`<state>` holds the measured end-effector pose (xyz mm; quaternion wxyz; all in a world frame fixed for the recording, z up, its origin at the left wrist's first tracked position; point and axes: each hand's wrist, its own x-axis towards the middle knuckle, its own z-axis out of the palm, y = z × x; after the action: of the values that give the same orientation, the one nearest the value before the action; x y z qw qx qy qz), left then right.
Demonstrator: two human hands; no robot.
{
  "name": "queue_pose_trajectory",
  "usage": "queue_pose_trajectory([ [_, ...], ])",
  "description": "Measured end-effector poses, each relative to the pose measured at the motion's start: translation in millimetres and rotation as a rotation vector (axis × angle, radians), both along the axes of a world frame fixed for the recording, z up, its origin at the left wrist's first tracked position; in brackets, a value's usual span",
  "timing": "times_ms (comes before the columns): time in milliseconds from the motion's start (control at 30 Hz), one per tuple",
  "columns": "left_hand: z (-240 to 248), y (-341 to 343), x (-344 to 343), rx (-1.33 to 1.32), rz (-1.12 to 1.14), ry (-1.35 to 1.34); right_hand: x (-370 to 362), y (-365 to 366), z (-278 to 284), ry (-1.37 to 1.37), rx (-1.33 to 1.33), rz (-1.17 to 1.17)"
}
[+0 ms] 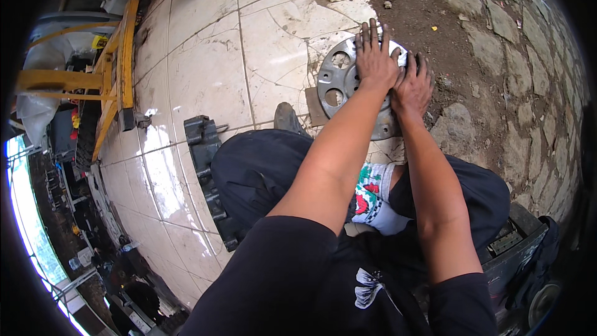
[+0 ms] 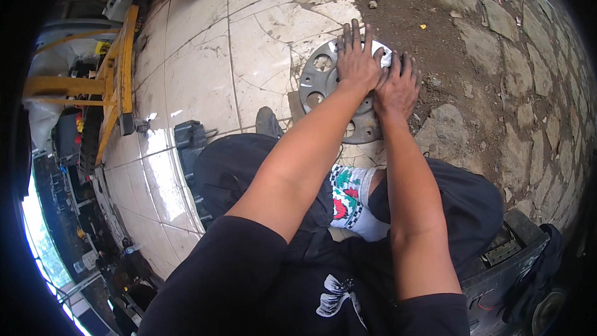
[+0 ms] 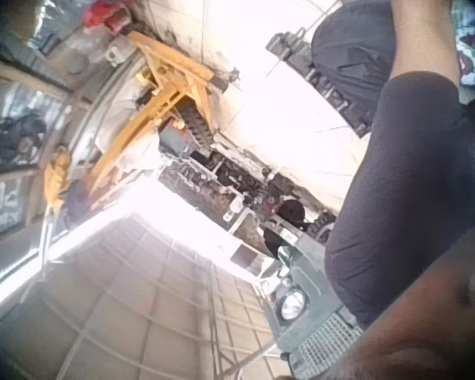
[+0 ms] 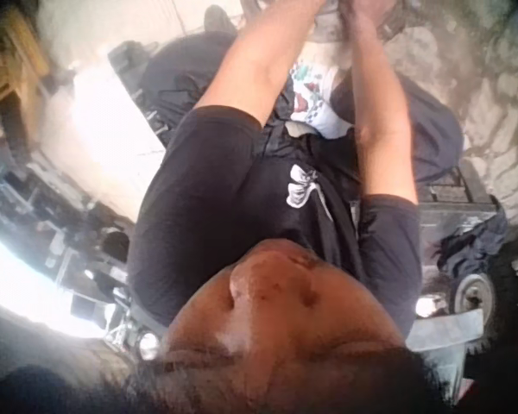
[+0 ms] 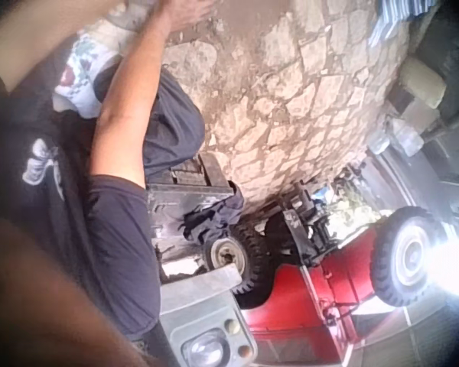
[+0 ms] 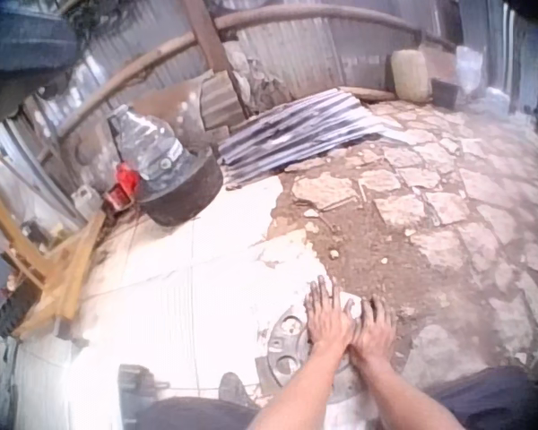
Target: The person sits on the floor and scrubs a metal wheel hub with a small abrasive pad, repeatedly rubbing the surface and edges. The person flips the hub over to clean both sides and continues scrubbing until the end of the clip.
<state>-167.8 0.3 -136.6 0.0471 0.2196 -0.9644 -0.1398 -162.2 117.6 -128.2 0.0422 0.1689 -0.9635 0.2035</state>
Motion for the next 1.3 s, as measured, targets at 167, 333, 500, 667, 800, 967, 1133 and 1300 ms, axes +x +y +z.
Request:
queue_pose_trajectory([
  [167, -6.8, 8.3, 18.2, -0.022, -0.039, -0.031, -4.6, 0.0, -3.5, 0.050, -0.090, -0.096],
  [333, -5.2, 22.0, 47.3, -0.010, -0.160, -0.035, -9.6, 9.2, -12.4, 0.103, -0.172, -0.141],
  [500, -1.2, 18.7, 42.1, -0.008, -0.110, -0.010, -8.4, 5.9, -19.5, 0.176, -0.185, -0.096],
  [667, -1.7, 17.5, 41.6, -0.021, -0.146, 0.040, -12.3, 7.3, -26.5, 0.183, -0.204, -0.102],
  [800, -0.4, 24.0, 44.2, -0.001, -0.137, -0.020, -12.7, 8.0, -23.1, 0.162, -0.216, -0.096],
  [967, -10.4, 27.9, 58.1, -0.092, -0.139, -0.016, -6.5, 5.8, -21.2, 0.113, -0.259, -0.099],
  [1133, 0.9, 40.4, 65.3, 0.020, -0.172, -0.090, -11.2, 12.7, -17.5, 0.074, -0.305, -0.102],
  [1300, 16.2, 32.3, 85.2, -0.055, -0.174, -0.132, -2.9, 2.5, -10.4, 0.010, -0.253, -0.132],
])
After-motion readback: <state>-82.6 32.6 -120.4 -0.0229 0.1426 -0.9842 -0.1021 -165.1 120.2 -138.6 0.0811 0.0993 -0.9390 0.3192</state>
